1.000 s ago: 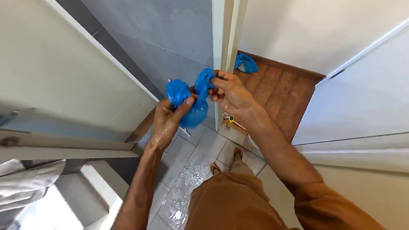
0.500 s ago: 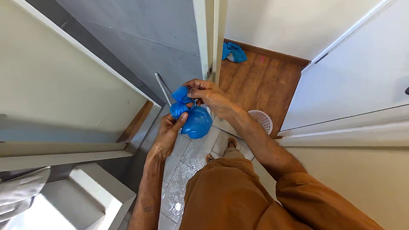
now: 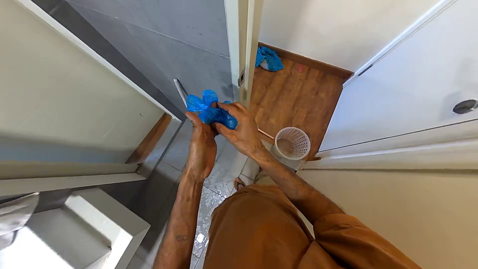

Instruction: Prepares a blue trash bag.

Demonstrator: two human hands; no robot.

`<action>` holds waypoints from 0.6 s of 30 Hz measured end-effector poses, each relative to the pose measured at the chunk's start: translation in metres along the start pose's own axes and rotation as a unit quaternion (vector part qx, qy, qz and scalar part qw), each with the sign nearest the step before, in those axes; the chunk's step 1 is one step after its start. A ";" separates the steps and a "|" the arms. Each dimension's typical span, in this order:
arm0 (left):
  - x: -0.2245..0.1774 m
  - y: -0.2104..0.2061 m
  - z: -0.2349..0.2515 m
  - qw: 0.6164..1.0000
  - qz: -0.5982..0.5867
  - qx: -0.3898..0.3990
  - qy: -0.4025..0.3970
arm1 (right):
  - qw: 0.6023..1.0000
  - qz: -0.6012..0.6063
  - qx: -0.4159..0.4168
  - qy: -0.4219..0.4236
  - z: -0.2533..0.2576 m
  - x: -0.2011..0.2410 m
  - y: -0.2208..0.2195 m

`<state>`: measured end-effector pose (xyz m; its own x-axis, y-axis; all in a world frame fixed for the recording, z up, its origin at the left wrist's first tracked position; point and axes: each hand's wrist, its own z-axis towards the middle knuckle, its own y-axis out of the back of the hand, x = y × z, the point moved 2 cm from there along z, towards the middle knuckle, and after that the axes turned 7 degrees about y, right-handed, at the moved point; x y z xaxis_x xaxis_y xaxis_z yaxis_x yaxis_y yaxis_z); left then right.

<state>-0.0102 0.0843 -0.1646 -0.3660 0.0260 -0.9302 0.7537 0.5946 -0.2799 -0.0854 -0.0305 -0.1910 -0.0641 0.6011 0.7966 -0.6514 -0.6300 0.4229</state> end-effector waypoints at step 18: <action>0.032 0.033 -0.029 0.875 0.476 -0.077 -0.054 | 0.874 0.351 0.186 -0.280 -0.011 -0.065 -0.017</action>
<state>-0.0124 0.1283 -0.1966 0.4472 0.4964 -0.7440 0.6039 0.4461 0.6606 -0.0783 -0.0536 -0.2547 0.0989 -0.2661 0.9589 -0.3017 -0.9263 -0.2259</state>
